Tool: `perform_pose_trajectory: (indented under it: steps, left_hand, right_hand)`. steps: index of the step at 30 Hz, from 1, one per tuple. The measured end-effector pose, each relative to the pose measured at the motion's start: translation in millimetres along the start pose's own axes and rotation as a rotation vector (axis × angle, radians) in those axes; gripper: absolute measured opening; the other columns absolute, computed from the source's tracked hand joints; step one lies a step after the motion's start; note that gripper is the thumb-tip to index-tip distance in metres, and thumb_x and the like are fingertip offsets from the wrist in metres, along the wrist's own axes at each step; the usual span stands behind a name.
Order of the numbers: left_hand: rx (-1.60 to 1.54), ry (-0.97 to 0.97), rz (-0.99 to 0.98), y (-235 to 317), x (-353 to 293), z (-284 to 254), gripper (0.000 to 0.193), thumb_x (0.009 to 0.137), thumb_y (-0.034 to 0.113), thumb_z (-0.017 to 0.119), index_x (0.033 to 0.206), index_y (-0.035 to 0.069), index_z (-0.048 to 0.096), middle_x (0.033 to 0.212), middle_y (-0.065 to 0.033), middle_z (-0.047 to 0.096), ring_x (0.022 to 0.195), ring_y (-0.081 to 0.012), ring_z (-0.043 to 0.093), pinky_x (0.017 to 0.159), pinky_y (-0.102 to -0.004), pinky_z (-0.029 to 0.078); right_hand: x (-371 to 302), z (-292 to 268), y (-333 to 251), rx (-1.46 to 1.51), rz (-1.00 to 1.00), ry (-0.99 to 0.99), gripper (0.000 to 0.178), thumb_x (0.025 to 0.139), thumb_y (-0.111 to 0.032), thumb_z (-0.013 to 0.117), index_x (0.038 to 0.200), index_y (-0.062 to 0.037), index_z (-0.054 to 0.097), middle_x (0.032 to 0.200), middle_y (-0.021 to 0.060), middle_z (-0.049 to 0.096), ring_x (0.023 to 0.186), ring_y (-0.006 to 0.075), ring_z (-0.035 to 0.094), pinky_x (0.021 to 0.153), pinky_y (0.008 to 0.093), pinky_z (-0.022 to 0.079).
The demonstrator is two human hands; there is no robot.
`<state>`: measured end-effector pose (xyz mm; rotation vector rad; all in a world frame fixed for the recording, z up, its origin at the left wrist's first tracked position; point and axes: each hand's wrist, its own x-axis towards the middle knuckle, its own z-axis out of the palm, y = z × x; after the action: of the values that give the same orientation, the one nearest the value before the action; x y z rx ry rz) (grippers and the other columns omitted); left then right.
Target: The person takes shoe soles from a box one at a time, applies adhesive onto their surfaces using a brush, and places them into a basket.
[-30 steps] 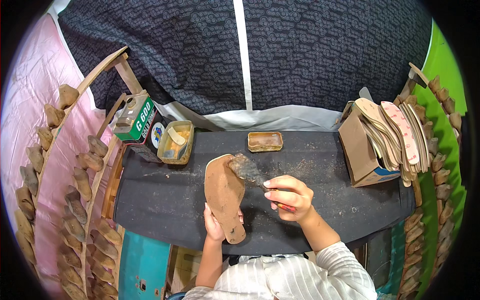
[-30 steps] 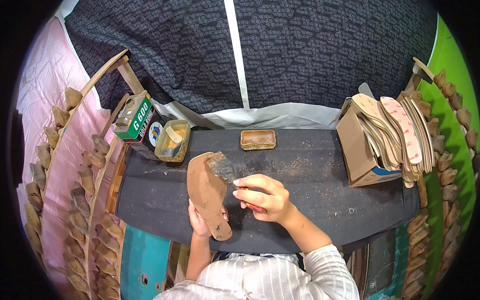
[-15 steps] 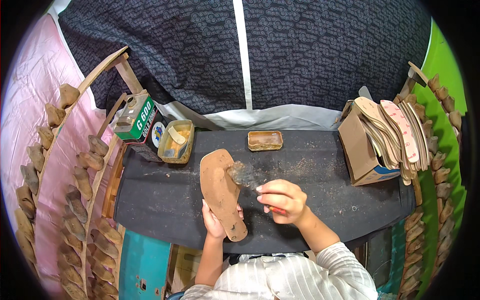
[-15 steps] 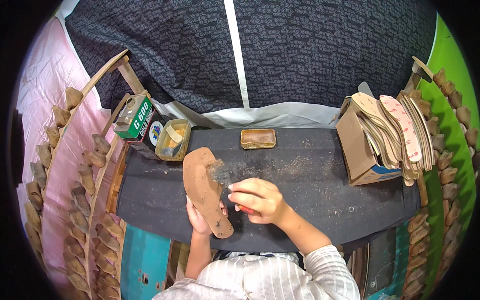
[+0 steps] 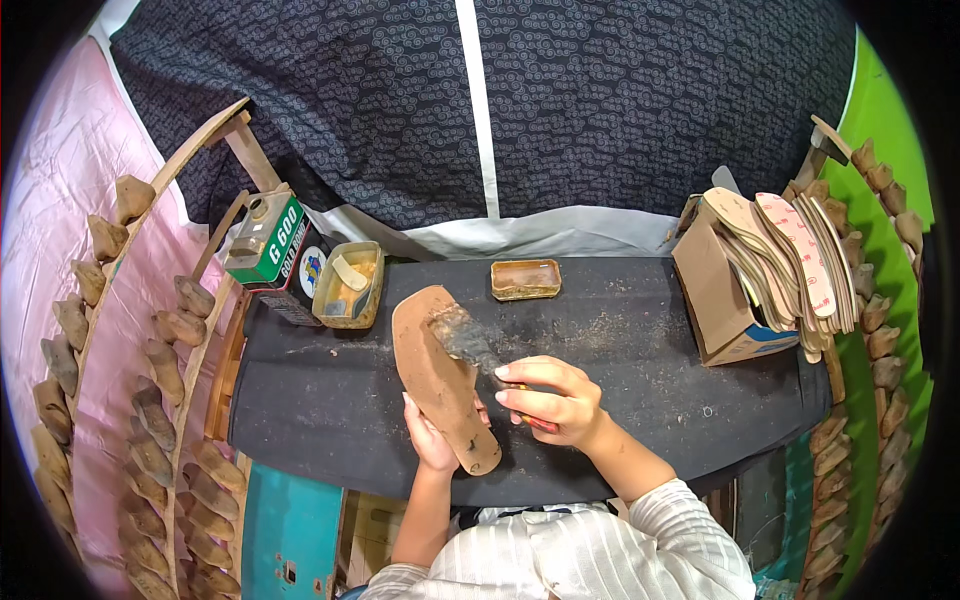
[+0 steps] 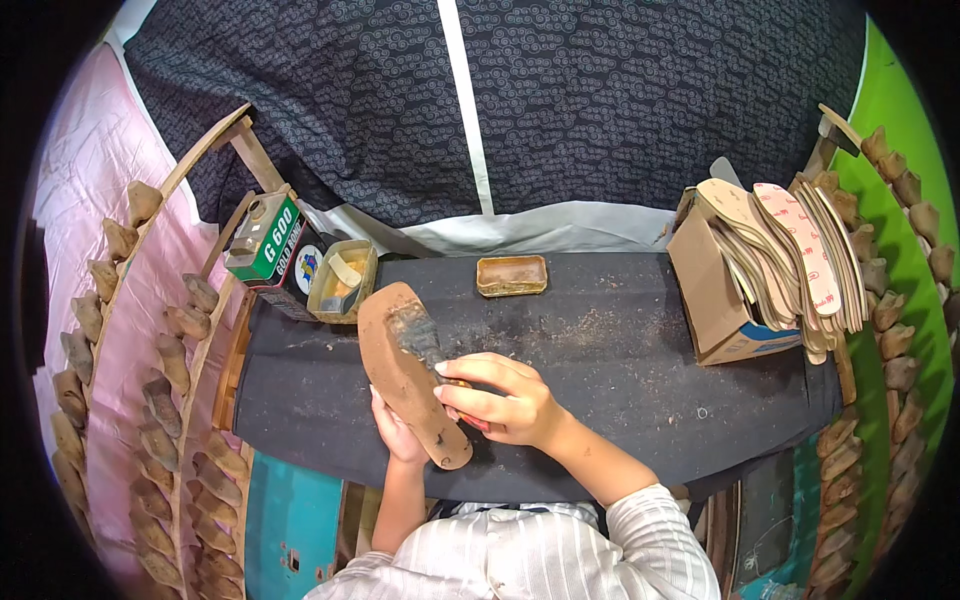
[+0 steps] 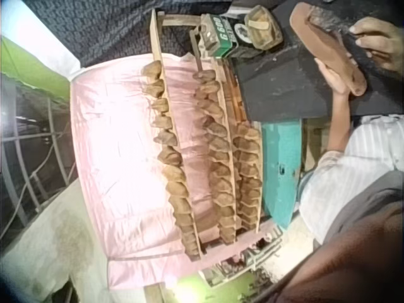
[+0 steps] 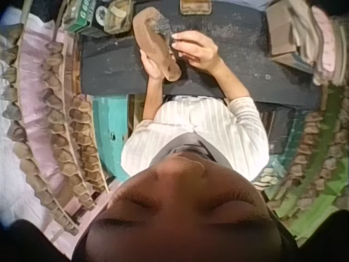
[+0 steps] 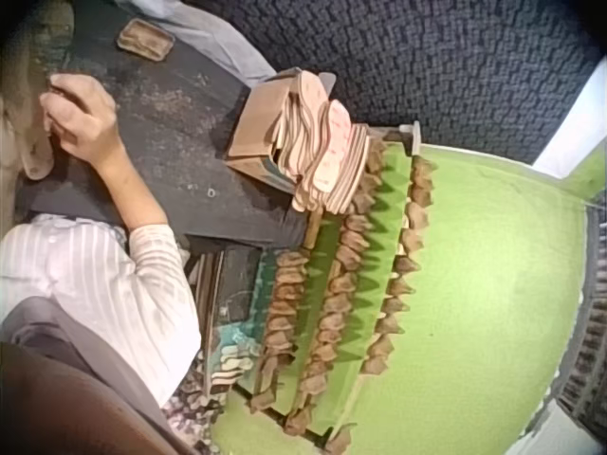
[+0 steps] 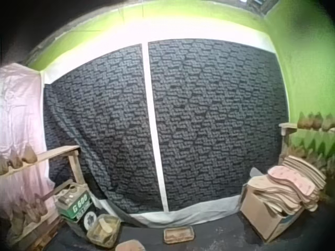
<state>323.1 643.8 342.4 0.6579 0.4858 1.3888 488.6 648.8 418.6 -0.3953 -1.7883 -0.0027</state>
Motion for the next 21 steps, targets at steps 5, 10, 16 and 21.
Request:
perform_pose_trajectory:
  steps: [5, 10, 16, 21]
  left_hand:
    - [-0.049, 0.130, -0.012, 4, 0, 17, 0.068, 0.091, 0.057, 0.013, 0.111, 0.002, 0.048, 0.083, -0.0141, 0.059, 0.068, -0.0239, 0.058, 0.063, -0.0354, 0.049]
    - [-0.206, 0.434, 0.032, 10, 8, 33, 0.066, 0.092, 0.056, 0.014, 0.112, 0.002, 0.047, 0.088, -0.0132, 0.059, 0.070, -0.0239, 0.058, 0.064, -0.0353, 0.049]
    - [0.044, 0.053, 0.003, 1, -1, 10, 0.066, 0.092, 0.056, 0.014, 0.114, 0.003, 0.047, 0.089, -0.0127, 0.059, 0.071, -0.0241, 0.059, 0.064, -0.0349, 0.050]
    - [-0.011, 0.105, 0.039, -6, 5, -1, 0.061, 0.093, 0.052, 0.017, 0.116, 0.003, 0.047, 0.092, -0.0119, 0.060, 0.079, -0.0225, 0.059, 0.072, -0.0345, 0.049]
  right_hand:
    - [-4, -1, -2, 0.069, -0.028, -0.054, 0.027, 0.061, -0.004, 0.071, 0.088, -0.0025, 0.064, 0.092, 0.0127, 0.062, 0.069, 0.0259, 0.063, 0.059, 0.0322, 0.053]
    - [-8, -7, -5, 0.172, -0.078, -0.142, 0.018, 0.064, -0.006, 0.068, 0.082, -0.0018, 0.066, 0.086, 0.0112, 0.065, 0.061, 0.0218, 0.063, 0.051, 0.0284, 0.049]
    - [1, 0, 1, 0.005, -0.059, -0.041, 0.030, 0.061, -0.007, 0.071, 0.091, -0.0032, 0.064, 0.096, 0.0137, 0.062, 0.072, 0.0266, 0.063, 0.061, 0.0330, 0.054]
    - [-5, 0, -1, 0.117, -0.077, -0.140, 0.025, 0.061, -0.006, 0.069, 0.086, -0.0036, 0.065, 0.094, 0.0122, 0.062, 0.072, 0.0259, 0.063, 0.059, 0.0321, 0.053]
